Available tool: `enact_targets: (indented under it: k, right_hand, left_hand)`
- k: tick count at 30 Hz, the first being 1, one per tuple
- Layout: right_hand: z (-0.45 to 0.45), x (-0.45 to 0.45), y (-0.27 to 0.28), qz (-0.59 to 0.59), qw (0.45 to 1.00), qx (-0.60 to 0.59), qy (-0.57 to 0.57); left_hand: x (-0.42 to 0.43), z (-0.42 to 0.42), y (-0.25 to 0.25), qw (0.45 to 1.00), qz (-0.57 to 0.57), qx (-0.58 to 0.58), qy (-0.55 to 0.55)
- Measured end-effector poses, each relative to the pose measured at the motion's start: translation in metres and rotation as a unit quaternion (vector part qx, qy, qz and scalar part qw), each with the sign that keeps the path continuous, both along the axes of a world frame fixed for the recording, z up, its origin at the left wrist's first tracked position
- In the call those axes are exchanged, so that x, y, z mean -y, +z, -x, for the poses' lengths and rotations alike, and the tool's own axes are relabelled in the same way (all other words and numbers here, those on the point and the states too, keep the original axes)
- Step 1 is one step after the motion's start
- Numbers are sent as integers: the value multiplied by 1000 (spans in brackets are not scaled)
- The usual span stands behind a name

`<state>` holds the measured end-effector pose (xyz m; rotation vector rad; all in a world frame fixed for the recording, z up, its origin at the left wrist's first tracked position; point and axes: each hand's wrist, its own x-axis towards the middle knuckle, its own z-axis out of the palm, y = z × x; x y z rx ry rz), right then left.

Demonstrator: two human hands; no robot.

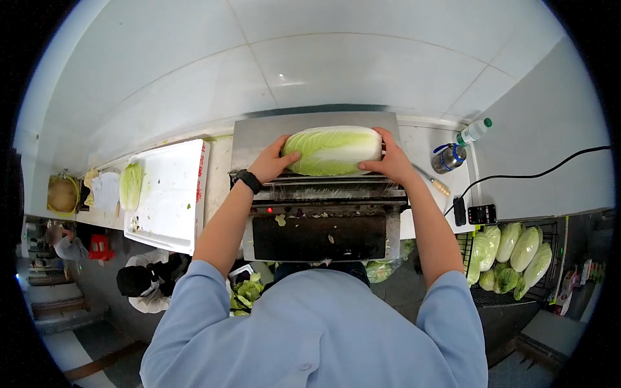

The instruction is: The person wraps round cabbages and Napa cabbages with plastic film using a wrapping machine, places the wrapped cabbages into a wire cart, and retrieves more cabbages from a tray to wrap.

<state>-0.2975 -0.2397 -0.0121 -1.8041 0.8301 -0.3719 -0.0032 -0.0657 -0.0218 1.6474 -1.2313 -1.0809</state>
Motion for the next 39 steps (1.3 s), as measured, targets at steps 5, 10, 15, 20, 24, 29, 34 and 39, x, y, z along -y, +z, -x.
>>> enact_targets:
  k: [5,10,15,20,24,29,34,39]
  right_hand:
    - [2,4,-1,27,999,-19,28]
    - [12,1,1,80,996,-4,-28]
    - [36,-11,10,177,971,93,-135]
    - [82,-41,16,241,966,-38,-86]
    - [97,-53,13,308,942,-133,-3]
    - [111,-51,-7,334,925,-181,21]
    - [103,-53,-6,353,906,-220,73]
    - [91,-46,-11,362,897,-236,97]
  left_hand:
    - [0,-8,-12,1000,3,25,20]
    - [-11,-13,-5,999,20,24,37]
    - [-60,-22,30,955,126,268,9]
    - [-100,-21,11,884,131,423,-148]
    - [-101,-18,-5,838,144,482,-211]
    - [-95,-16,-4,830,123,493,-228]
    - [-88,-15,-6,827,112,488,-255]
    - [-87,-11,-7,864,111,443,-212]
